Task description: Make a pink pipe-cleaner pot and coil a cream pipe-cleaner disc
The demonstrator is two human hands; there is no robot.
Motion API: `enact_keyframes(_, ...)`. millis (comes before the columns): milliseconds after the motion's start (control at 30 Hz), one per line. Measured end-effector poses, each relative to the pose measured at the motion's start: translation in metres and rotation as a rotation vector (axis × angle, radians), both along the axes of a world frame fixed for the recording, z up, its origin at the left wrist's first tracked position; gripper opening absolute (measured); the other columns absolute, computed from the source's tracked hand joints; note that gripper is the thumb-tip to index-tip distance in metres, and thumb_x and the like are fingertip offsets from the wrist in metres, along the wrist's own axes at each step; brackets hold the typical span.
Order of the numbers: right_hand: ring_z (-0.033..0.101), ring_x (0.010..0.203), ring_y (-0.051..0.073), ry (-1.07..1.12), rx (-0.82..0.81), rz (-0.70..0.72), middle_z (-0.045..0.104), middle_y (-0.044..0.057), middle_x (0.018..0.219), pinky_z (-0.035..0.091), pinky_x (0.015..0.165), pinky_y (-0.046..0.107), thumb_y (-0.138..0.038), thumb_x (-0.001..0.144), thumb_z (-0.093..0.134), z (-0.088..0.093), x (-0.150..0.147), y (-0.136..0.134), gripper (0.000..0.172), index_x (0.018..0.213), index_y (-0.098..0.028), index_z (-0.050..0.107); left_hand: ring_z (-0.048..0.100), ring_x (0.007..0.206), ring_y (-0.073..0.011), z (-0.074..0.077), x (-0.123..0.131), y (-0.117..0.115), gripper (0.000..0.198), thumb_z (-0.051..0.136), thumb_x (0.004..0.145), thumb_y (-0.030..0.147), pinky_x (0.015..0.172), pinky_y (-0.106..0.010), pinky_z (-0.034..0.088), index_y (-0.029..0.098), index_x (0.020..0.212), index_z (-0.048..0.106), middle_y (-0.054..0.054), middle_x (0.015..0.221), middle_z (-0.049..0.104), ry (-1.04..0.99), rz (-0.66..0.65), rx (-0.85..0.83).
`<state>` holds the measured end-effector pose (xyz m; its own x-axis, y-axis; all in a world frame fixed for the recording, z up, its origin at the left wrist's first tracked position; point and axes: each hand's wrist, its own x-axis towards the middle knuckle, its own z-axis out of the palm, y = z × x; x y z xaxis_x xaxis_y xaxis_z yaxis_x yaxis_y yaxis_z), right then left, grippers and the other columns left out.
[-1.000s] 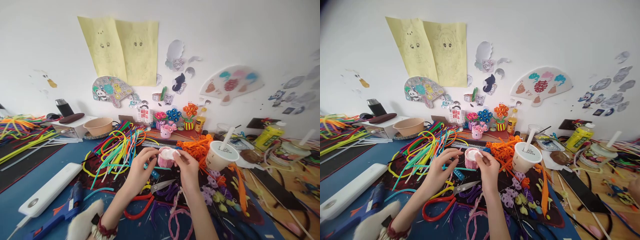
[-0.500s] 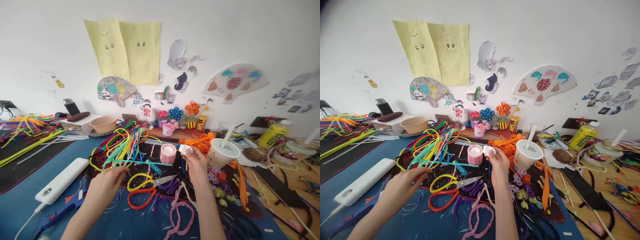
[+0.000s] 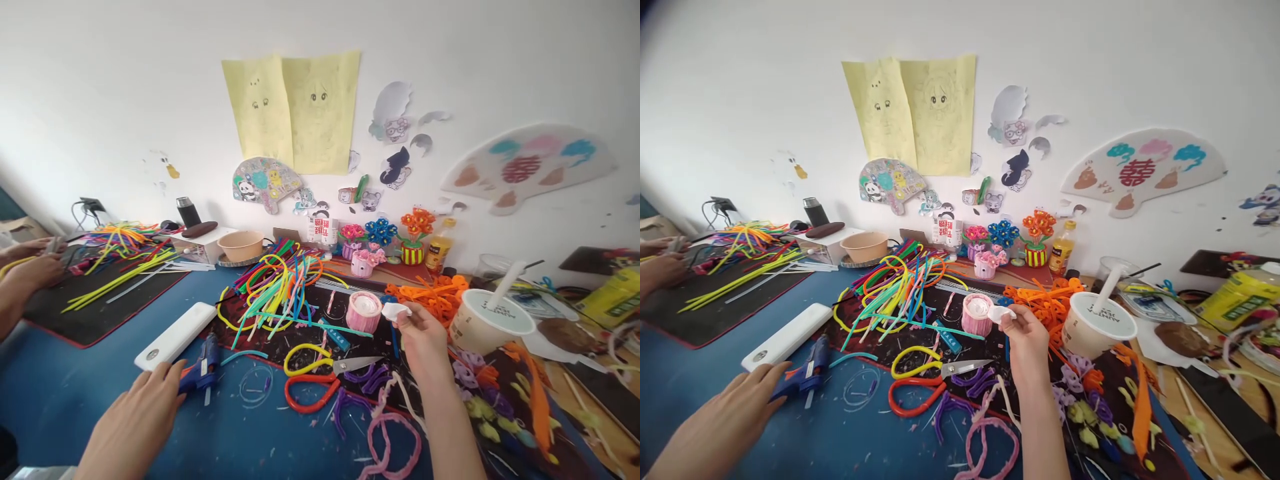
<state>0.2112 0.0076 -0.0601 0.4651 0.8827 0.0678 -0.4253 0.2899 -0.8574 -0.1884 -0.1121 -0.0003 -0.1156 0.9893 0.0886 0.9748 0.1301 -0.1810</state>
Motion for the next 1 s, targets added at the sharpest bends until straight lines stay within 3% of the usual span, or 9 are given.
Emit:
enact_keyframes(133,0.064,0.073,0.016,-0.027,-0.019,-0.054,0.071,0.001,0.078,0.05,0.072,0.03,-0.034,0.055,0.089,-0.006,-0.001,0.003,0.039,0.082,-0.016,0.069,0.061,0.113,-0.0361,-0.019,-0.006,0.0,0.045,0.038,0.093,0.019,0.087,-0.049,0.051,0.007,0.13,0.06,-0.019,0.122,0.066,0.176,-0.006,-0.105)
enact_keyframes(267,0.065,0.08,0.017,-0.043,-0.025,-0.132,0.07,0.001,0.083,0.051,0.082,0.033,-0.039,0.056,0.088,-0.011,-0.001,0.009,0.042,0.085,-0.017,0.067,0.062,0.109,-0.0362,-0.032,-0.013,0.005,0.044,0.04,0.093,0.021,0.088,-0.049,0.049,0.006,0.129,0.061,-0.019,0.112,0.068,0.127,-0.037,-0.074)
enact_keyframes(433,0.068,0.08,0.021,-0.125,-0.002,-0.167,0.071,0.005,0.084,0.054,0.081,0.038,-0.047,0.057,0.084,-0.015,-0.008,0.018,0.046,0.086,-0.016,0.066,0.066,0.1,-0.0358,-0.043,-0.027,0.007,0.048,0.033,0.092,0.024,0.086,-0.048,0.05,0.004,0.124,0.063,-0.021,0.103,0.069,0.012,-0.054,-0.05)
enact_keyframes(633,0.069,0.086,0.026,-0.35,0.008,-0.22,0.072,0.009,0.088,0.055,0.081,0.04,-0.046,0.064,0.078,-0.013,-0.017,0.03,0.04,0.087,-0.015,0.067,0.069,0.092,-0.0358,-0.049,-0.039,0.007,0.054,0.028,0.09,0.033,0.084,-0.049,0.051,0.005,0.12,0.063,-0.022,0.108,0.069,-0.128,-0.057,0.081)
enact_keyframes(833,0.069,0.084,0.026,-0.652,-0.089,-0.219,0.072,0.009,0.089,0.055,0.079,0.041,-0.039,0.077,0.072,-0.008,-0.016,0.056,0.027,0.088,-0.015,0.069,0.072,0.079,-0.033,-0.047,-0.046,0.001,0.049,0.025,0.091,0.033,0.066,-0.044,0.055,0.013,0.121,0.058,-0.018,0.108,0.07,-0.198,-0.085,0.215)
enact_keyframes(1000,0.065,0.098,0.022,-0.87,-0.198,-0.199,0.064,0.008,0.116,0.056,0.084,0.042,-0.032,0.094,0.061,-0.011,-0.022,0.074,0.028,0.117,-0.016,0.061,0.074,0.085,-0.0323,-0.055,-0.056,-0.006,0.048,0.024,0.093,0.031,0.067,-0.041,0.056,0.016,0.128,0.053,-0.016,0.116,0.072,-0.182,-0.081,0.242)
